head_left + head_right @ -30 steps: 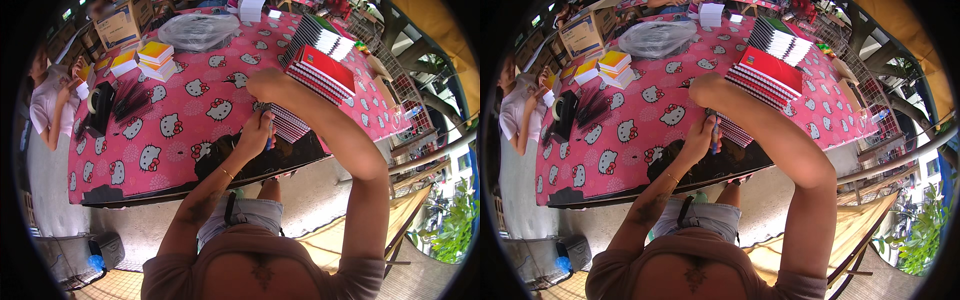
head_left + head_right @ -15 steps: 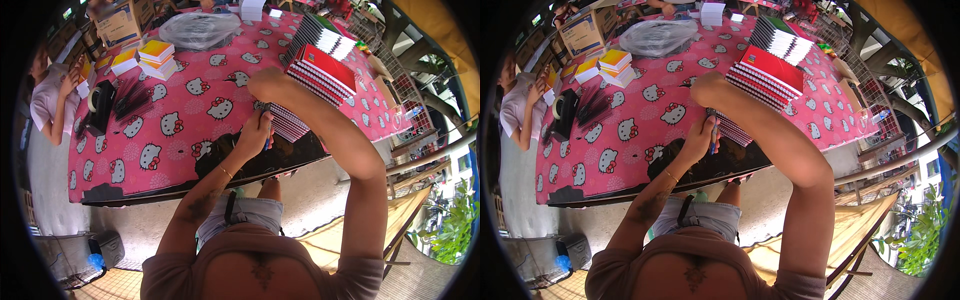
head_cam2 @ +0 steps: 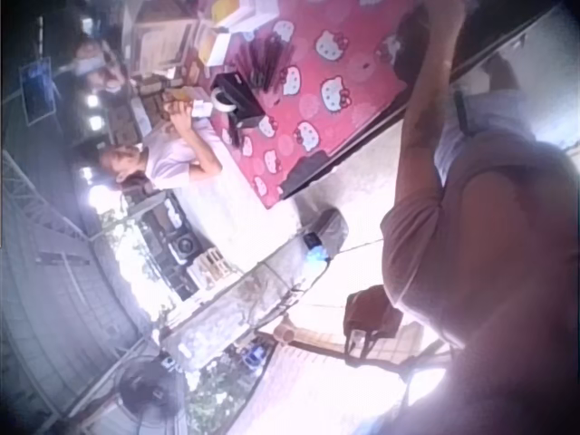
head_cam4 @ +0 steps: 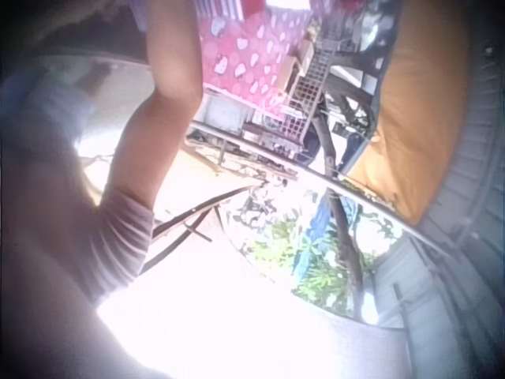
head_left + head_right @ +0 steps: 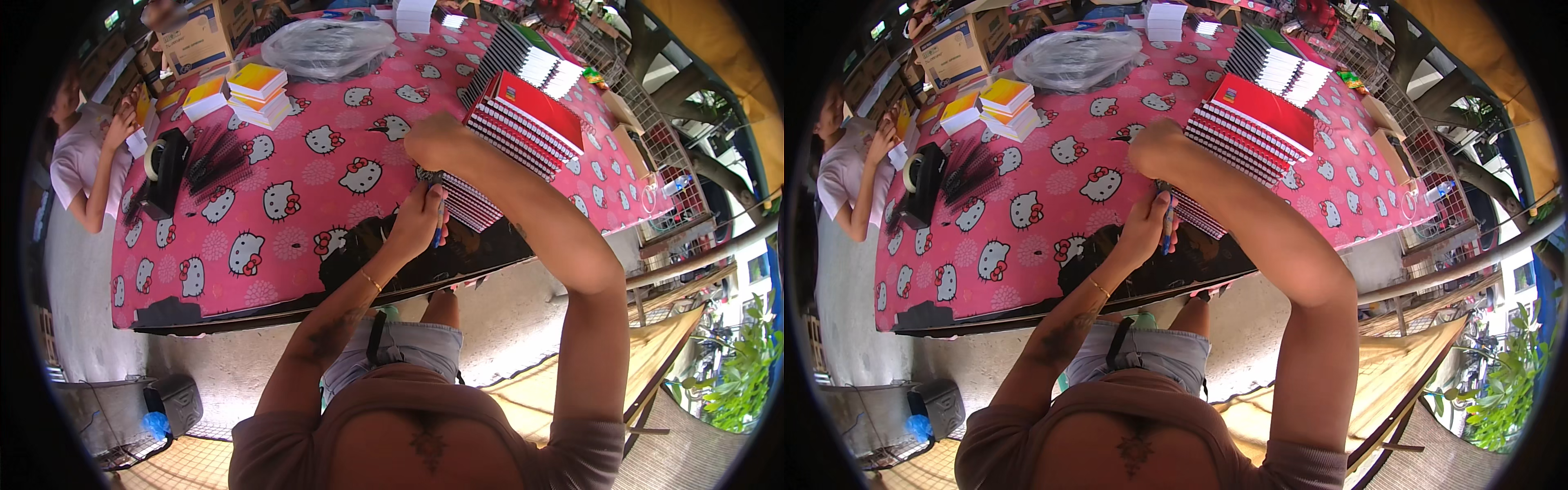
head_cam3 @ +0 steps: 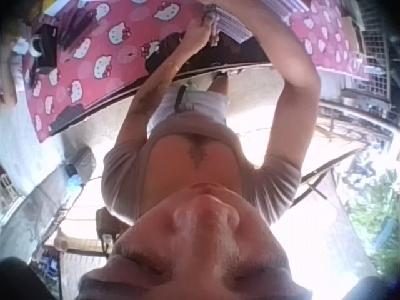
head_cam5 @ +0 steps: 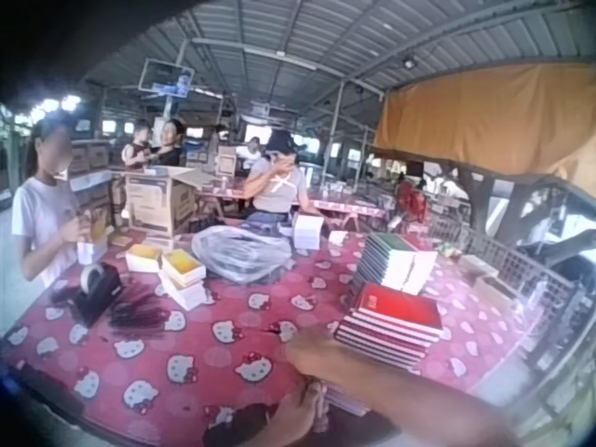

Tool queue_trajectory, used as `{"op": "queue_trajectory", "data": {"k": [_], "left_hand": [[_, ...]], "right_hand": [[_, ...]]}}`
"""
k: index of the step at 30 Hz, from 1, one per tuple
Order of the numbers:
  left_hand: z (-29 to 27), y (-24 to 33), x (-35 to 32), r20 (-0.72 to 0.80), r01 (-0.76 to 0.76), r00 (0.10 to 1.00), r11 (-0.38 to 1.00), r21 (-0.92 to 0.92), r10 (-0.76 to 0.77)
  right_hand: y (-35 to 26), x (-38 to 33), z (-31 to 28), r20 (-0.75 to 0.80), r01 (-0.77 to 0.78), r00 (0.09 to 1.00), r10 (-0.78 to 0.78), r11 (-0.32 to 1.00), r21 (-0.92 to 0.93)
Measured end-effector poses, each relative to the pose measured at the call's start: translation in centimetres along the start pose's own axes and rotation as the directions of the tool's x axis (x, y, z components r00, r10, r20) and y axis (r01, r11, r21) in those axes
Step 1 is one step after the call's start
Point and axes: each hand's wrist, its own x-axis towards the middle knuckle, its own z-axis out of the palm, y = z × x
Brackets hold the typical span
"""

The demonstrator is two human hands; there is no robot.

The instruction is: The person uses blue shears to trim the edges of a stack of red and white patterned notebooks on a table.

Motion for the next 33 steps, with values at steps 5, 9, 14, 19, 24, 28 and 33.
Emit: {"op": "queue_trajectory", "data": {"k": [5,9,14,19,24,28,33], "left_hand": [[0.4,-1.5,-0.9,-0.025,-0.011,1.000,0.997,-0.080,0.009],[0.2,-2.0,0.2,-0.060,-0.037,0.998,0.997,-0.075,0.033],[0.2,-1.1,-0.2,-0.029,0.010,1.000,1.000,0.029,-0.009],[0.5,-2.7,-0.8,-0.058,-0.018,0.998,0.998,-0.068,0.014],[-0.1,-2.9,0.6,-0.079,-0.041,0.996,0.999,-0.020,0.040],[0.3,-1.9,0.1,-0.043,0.017,0.999,0.998,0.056,-0.015],[0.7,-3.2,-0.7,-0.092,0.007,0.996,0.993,-0.119,-0.018]], "right_hand": [[-0.6,-0.1,-0.1,-0.038,-0.028,0.999,0.029,0.999,0.025],[-1.0,0.1,-0.6,0.040,0.006,0.999,-0.005,0.999,-0.041],[-0.3,0.3,0.5,0.068,-0.002,0.998,0.004,1.000,-0.028],[-1.0,1.1,0.7,0.064,-0.058,0.996,0.057,0.998,0.017],[-1.3,1.4,0.9,0.108,-0.032,0.994,0.035,0.999,-0.030],[-0.8,1.3,1.5,0.105,-0.041,0.993,0.044,0.999,-0.035],[-1.4,1.4,1.3,0.121,-0.032,0.992,0.035,0.999,-0.032]]}}
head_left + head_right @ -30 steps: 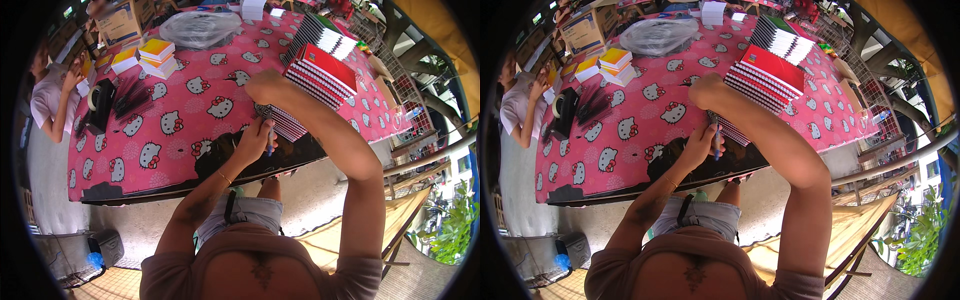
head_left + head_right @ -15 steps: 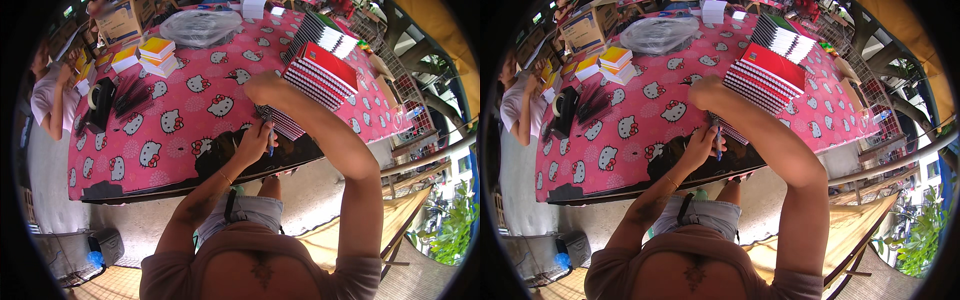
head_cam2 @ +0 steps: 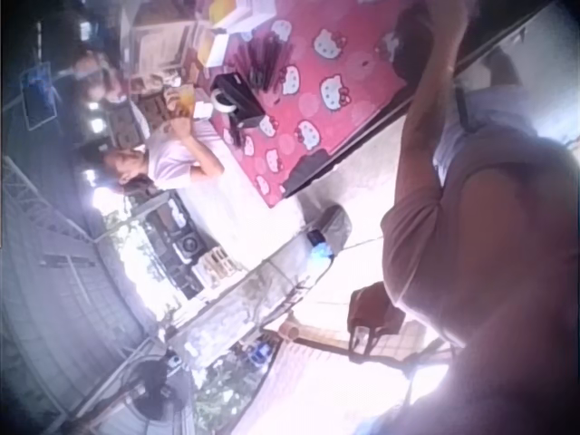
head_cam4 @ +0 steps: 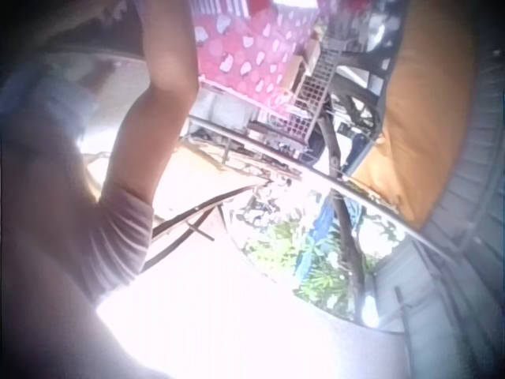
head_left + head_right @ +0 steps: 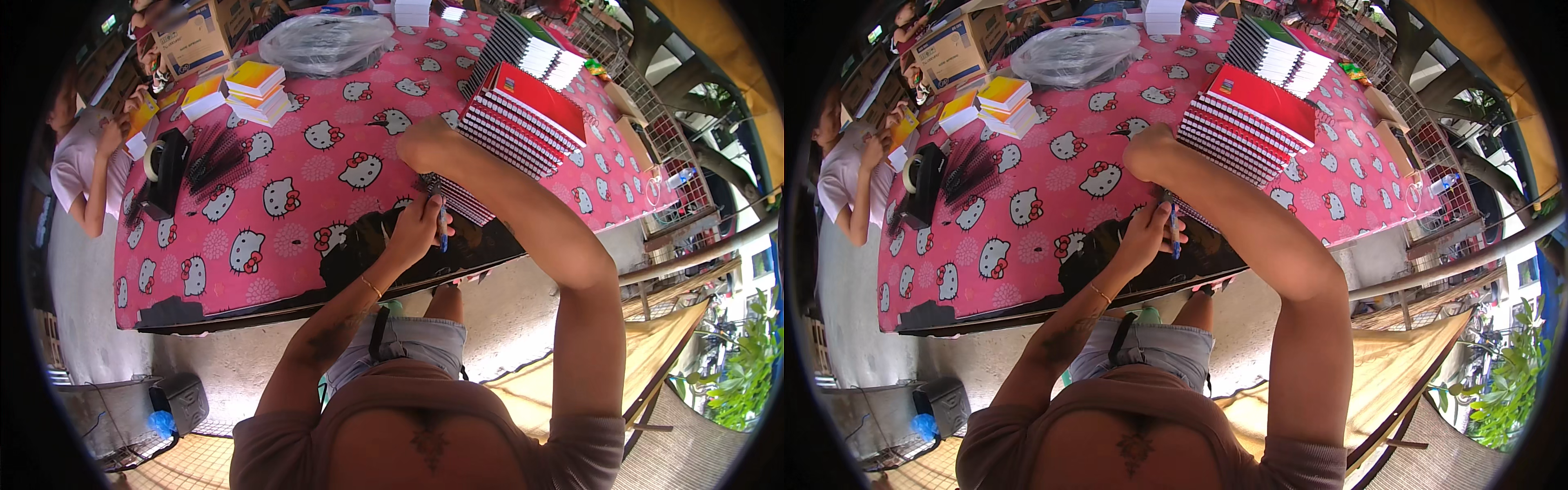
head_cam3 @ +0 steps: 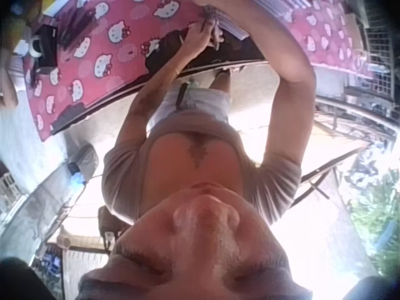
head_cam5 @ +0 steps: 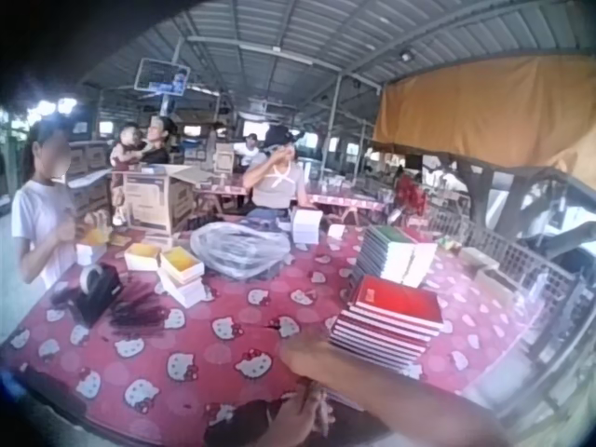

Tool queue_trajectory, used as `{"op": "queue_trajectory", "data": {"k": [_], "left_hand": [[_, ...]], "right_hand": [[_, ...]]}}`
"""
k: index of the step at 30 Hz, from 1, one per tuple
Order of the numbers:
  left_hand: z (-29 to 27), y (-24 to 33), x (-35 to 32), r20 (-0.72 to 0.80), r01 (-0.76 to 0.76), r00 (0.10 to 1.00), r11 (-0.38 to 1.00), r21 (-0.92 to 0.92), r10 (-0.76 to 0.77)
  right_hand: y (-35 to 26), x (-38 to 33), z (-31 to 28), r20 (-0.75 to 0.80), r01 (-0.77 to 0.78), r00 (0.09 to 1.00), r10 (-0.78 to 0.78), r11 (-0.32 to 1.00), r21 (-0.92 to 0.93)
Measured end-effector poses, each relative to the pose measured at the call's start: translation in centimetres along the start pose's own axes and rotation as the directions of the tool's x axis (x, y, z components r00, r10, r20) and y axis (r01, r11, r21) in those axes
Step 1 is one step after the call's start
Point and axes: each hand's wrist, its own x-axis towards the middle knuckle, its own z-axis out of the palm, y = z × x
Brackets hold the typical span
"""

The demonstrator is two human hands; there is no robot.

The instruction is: The person uses blue shears to trim the edges of a stack of red and white patterned notebooks on a table.

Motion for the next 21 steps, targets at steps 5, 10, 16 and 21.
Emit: {"op": "queue_trajectory", "data": {"k": [5,10,16,21], "left_hand": [[-0.4,0.3,1.3,0.015,0.002,1.000,0.994,0.114,-0.004],[-0.9,0.7,0.8,0.051,0.043,0.997,0.980,0.195,-0.054],[-1.1,-0.9,0.9,0.046,0.049,0.998,0.998,0.035,-0.051],[-0.7,-0.3,1.3,0.032,0.082,0.996,0.989,0.121,-0.086]], "right_hand": [[-0.1,0.2,0.2,0.018,0.001,1.000,0.000,1.000,-0.031],[0.0,0.3,0.3,0.057,-0.011,0.998,0.013,0.999,-0.032],[-0.6,1.3,0.9,0.054,-0.018,0.998,0.019,1.000,-0.006],[-0.3,1.7,1.6,0.060,-0.036,0.998,0.036,0.999,0.002]]}}
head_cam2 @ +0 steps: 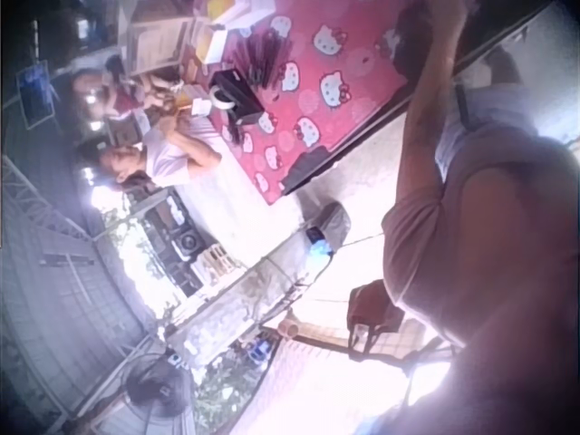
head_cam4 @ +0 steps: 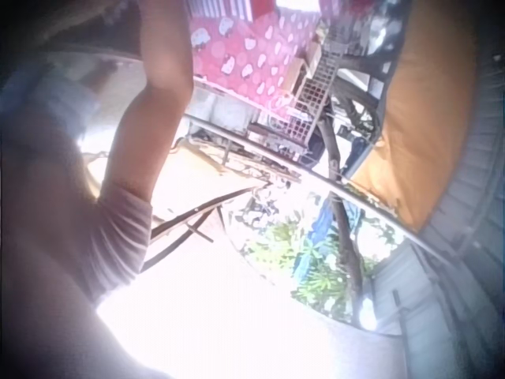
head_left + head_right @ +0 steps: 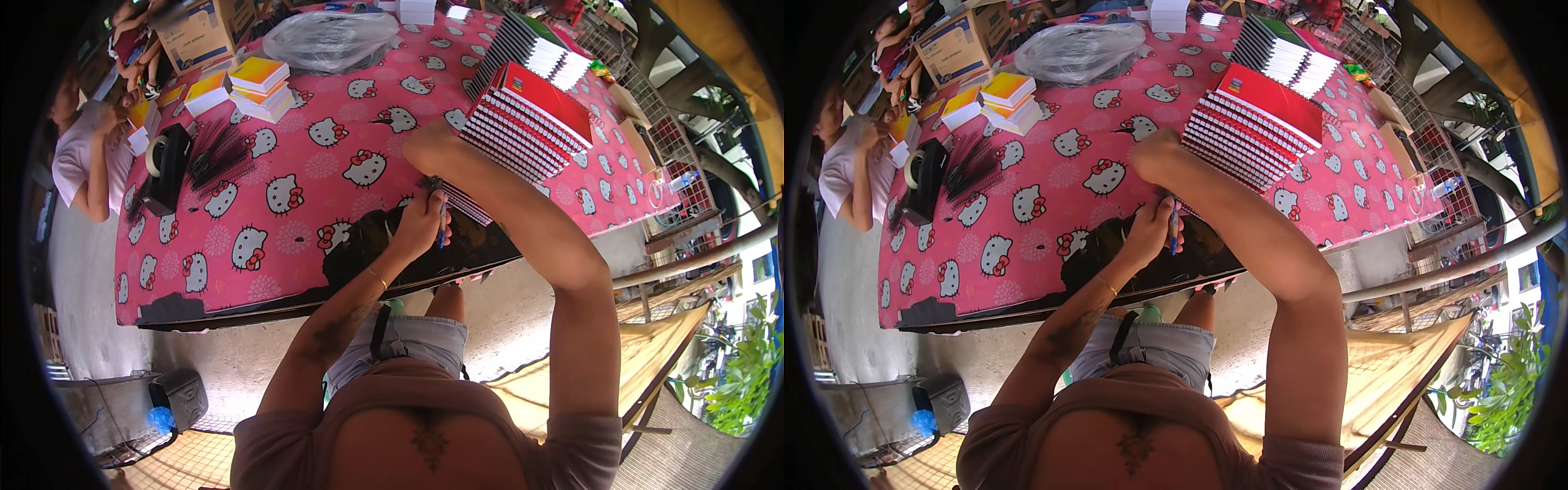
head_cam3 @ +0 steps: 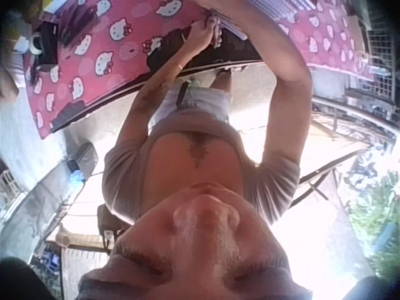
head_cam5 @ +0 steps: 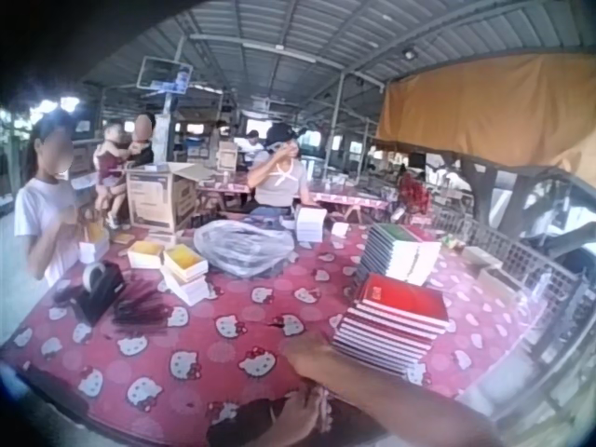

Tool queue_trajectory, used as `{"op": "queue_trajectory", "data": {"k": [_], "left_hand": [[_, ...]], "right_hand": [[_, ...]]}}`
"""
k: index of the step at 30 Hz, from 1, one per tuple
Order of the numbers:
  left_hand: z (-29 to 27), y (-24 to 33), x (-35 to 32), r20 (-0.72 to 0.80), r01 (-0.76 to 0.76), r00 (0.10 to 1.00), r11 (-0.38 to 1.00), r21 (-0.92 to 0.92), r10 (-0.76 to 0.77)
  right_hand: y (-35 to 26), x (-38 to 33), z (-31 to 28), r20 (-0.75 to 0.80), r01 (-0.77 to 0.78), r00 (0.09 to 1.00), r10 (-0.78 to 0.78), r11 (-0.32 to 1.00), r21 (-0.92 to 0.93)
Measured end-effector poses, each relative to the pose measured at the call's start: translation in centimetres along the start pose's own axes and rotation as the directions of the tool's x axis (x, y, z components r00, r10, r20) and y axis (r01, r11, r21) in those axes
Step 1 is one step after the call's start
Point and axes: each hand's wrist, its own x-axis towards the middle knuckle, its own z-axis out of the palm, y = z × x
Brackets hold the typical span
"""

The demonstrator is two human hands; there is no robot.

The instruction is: The person uses blue shears to trim the edges of a stack of red and white patterned notebooks on a table.

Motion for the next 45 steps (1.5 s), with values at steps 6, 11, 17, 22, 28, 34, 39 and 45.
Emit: {"op": "queue_trajectory", "data": {"k": [6,11,17,22,28,34,39,45], "left_hand": [[-0.1,-1.1,-1.2,0.010,-0.056,0.998,0.998,0.000,0.056],[0.0,-1.6,0.1,-0.055,-0.022,0.998,0.991,-0.134,0.015],[-0.4,-0.6,0.0,0.015,0.036,0.999,0.999,0.016,-0.036],[0.0,-1.6,-0.8,-0.009,0.025,1.000,0.987,-0.156,-0.027],[-0.2,-1.9,0.7,-0.030,0.031,0.999,0.995,-0.096,-0.034],[-0.4,-1.6,-0.6,0.001,0.051,0.999,0.995,-0.083,-0.051],[-1.0,-2.1,0.3,-0.001,0.078,0.997,0.984,-0.160,-0.079],[-0.8,-1.2,0.5,-0.022,0.128,0.991,0.987,-0.093,-0.130]], "right_hand": [[-0.3,0.0,-0.1,-0.015,0.001,1.000,-0.001,1.000,0.005],[-0.6,0.3,0.5,-0.051,0.004,0.999,-0.002,0.999,0.037],[-0.2,0.7,1.8,-0.114,-0.013,0.993,0.019,0.999,0.049],[-0.5,1.3,1.9,-0.090,0.023,0.996,-0.018,0.998,0.066],[-0.7,2.2,3.0,-0.099,-0.001,0.995,0.020,0.982,0.186],[-0.3,2.2,3.8,-0.158,0.056,0.987,-0.031,0.986,0.159],[-1.1,2.6,2.5,-0.052,0.044,0.998,-0.034,0.979,0.200],[-0.7,2.5,3.3,-0.052,0.022,0.999,-0.011,0.973,0.230]]}}
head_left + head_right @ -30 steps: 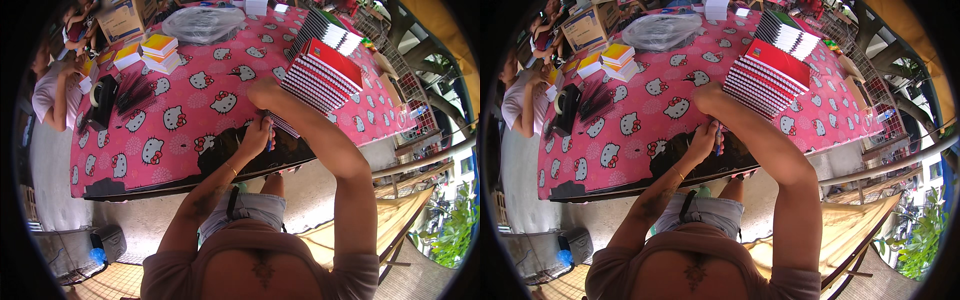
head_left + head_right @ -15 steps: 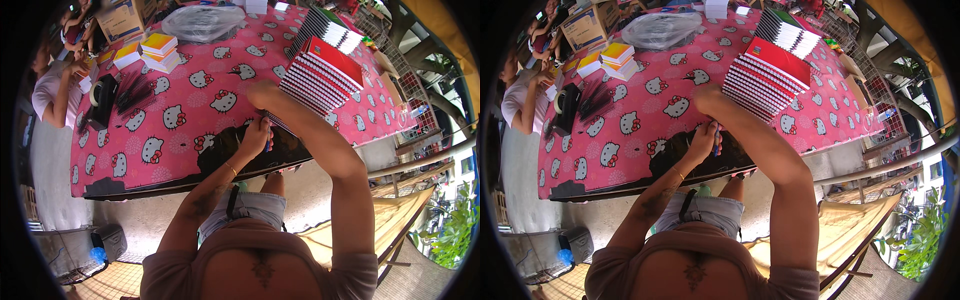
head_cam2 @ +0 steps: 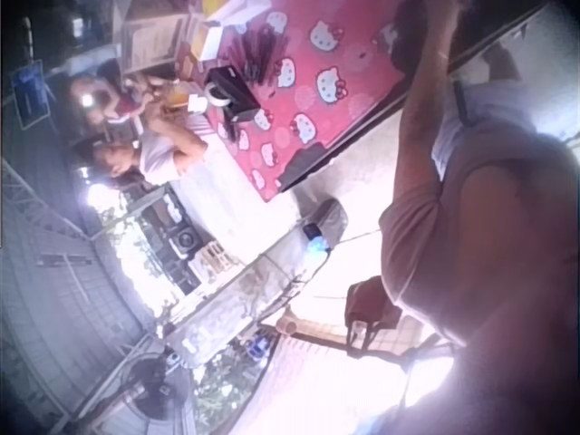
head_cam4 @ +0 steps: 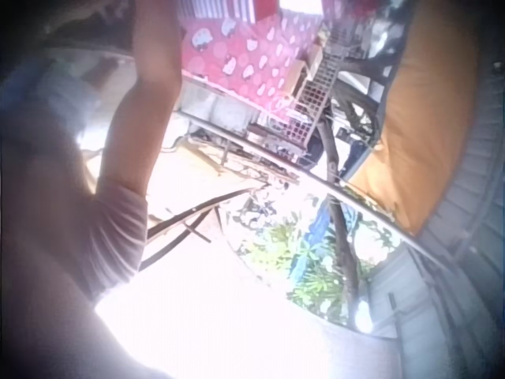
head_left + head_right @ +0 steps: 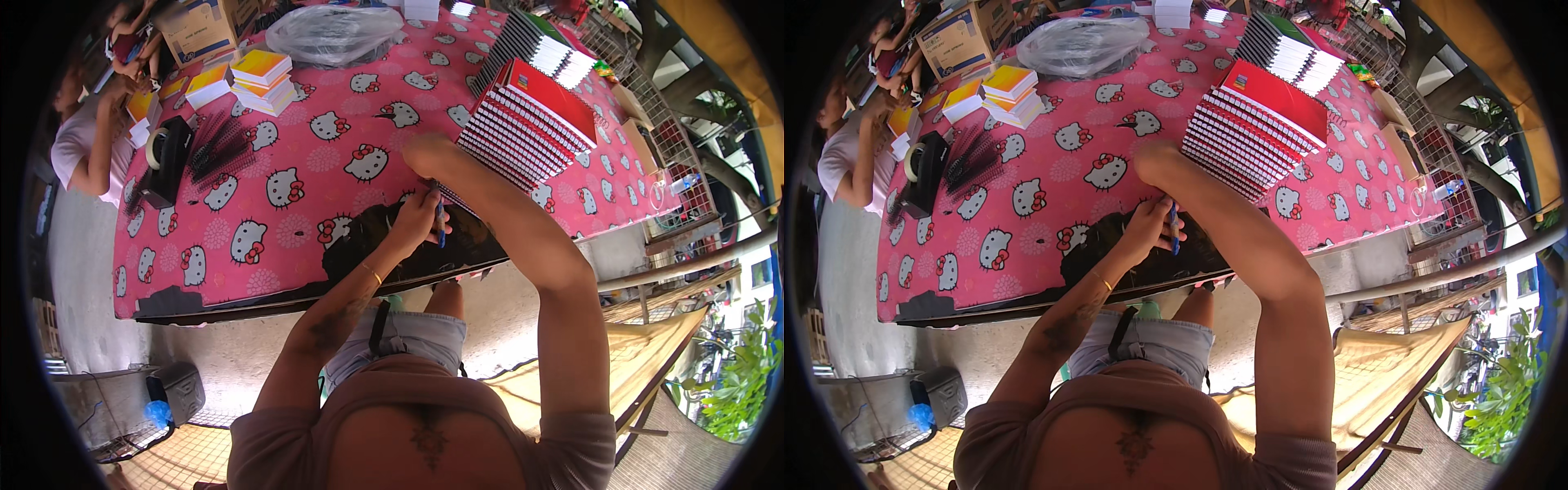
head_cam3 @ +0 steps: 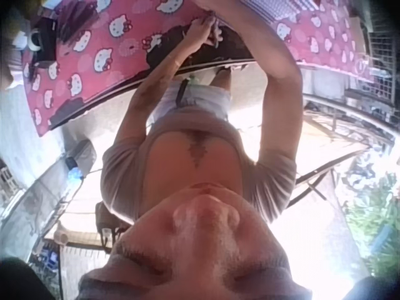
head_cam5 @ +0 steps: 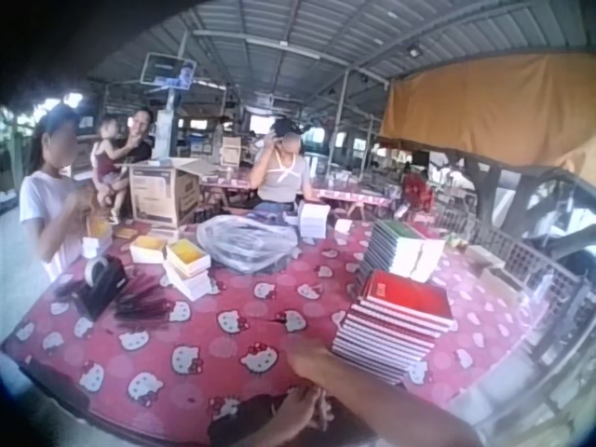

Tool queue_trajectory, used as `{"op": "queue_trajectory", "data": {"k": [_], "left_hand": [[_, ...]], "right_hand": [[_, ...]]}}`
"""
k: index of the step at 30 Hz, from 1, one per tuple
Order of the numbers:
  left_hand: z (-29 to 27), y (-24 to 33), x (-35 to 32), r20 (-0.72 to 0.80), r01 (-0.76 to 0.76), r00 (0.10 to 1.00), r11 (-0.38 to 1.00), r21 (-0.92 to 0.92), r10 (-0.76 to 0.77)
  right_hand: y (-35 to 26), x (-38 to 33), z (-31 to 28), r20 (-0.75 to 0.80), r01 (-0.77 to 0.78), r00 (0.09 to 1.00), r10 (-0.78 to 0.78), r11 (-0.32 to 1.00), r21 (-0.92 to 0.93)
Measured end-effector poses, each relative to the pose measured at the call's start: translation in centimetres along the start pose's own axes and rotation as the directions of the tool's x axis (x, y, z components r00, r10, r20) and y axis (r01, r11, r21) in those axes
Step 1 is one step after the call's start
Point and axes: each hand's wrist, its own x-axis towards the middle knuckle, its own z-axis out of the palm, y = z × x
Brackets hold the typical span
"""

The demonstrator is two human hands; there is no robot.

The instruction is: The person uses blue shears to trim the edges of a stack of red and white patterned notebooks on a table.

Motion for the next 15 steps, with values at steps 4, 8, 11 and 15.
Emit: {"op": "queue_trajectory", "data": {"k": [4,8,11,15], "left_hand": [[-0.33,-0.64,-0.14,0.044,-0.005,0.999,1.000,-0.009,0.005],[-0.41,-0.76,0.11,0.039,-0.001,0.999,1.000,-0.003,0.001],[-0.39,-0.67,0.37,0.022,0.008,1.000,1.000,-0.003,-0.008],[-0.10,-0.50,0.42,0.001,0.012,1.000,1.000,-0.011,-0.012]], "right_hand": [[0.11,0.34,-0.09,0.054,0.016,0.998,-0.015,1.000,-0.019],[-0.08,0.22,0.07,0.027,-0.008,1.000,0.009,1.000,-0.028],[-0.06,0.24,-0.04,0.041,-0.008,0.999,0.010,0.999,-0.041],[0.00,0.22,-0.05,0.042,0.004,0.999,-0.003,0.999,-0.031]]}}
